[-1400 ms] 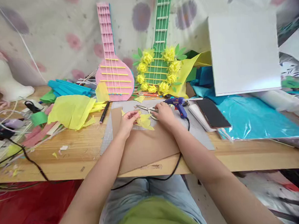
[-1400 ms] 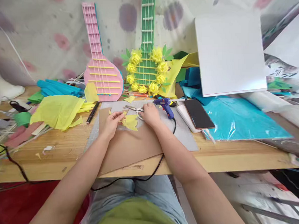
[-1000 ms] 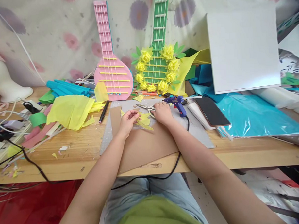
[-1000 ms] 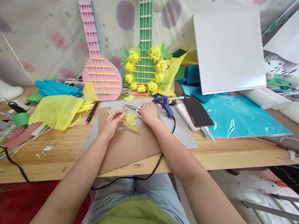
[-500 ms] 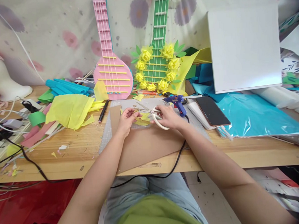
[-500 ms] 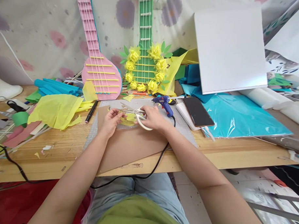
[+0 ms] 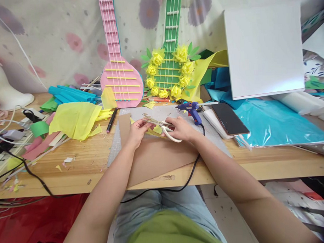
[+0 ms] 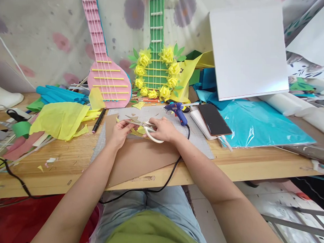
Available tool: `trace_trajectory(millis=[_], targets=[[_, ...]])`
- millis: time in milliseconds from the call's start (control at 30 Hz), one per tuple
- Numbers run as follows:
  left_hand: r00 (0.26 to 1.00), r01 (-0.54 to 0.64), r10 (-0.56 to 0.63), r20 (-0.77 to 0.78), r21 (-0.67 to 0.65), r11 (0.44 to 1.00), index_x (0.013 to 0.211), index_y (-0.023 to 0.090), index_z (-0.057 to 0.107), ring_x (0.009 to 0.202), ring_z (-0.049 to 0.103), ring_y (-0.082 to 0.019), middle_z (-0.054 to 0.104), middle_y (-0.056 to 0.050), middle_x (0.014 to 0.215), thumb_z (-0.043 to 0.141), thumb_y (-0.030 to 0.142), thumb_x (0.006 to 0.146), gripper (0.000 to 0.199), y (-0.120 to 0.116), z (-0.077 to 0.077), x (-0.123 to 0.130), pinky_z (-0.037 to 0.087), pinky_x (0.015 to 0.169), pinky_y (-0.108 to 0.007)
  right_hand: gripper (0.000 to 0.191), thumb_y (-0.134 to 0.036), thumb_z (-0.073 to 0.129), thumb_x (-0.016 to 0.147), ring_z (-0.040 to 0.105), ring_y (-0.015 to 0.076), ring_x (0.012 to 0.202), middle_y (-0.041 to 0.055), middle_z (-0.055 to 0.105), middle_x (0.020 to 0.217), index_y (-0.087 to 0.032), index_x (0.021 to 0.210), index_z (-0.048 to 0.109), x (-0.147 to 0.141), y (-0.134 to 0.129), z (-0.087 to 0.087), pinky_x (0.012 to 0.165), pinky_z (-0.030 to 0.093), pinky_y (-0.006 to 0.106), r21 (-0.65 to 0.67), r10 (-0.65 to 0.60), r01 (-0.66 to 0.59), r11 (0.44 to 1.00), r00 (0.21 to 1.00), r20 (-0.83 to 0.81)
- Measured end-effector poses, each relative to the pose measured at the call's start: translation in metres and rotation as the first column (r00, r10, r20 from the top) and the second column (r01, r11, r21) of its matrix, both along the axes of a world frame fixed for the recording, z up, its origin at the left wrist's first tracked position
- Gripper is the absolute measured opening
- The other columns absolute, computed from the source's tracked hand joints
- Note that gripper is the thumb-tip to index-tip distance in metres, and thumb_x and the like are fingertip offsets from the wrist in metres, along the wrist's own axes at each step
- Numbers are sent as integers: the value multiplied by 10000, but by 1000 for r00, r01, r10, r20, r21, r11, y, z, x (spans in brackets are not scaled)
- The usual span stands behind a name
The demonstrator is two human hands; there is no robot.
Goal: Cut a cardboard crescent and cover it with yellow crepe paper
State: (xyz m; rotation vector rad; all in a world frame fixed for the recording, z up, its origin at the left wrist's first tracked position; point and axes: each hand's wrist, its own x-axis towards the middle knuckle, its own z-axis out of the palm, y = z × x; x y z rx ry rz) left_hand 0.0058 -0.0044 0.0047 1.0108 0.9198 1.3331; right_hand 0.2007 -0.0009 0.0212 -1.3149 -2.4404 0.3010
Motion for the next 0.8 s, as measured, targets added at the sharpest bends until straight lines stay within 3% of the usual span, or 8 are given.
trace_trajectory(millis=[267,467,800], targets=[[999,12,-13,-47,-11,1000,711,152,621,709,647,-187,656,-18,679,790,378,486,361,-1,1,0,480,704,-318,395,-578,520,718,445,158,626,11,557,661,-204,847,532,2,-3,5,656,305,276,-40,-25,25,999,1000,9],[995,8,-7,-95,10,1000,709,154,625,671,631,-161,657,-16,672,773,376,514,331,-1,0,-1,466,666,-286,409,-584,536,702,442,165,630,16,563,660,-205,855,556,2,-5,7,616,297,265,-63,-55,57,996,998,33],[993,15,-12,-116,19,1000,685,144,616,674,631,-156,672,-31,674,761,373,544,305,1,-5,-2,462,649,-267,426,-602,533,684,457,174,607,20,551,587,-201,818,581,4,-2,5,573,262,257,27,-115,114,993,990,79]])
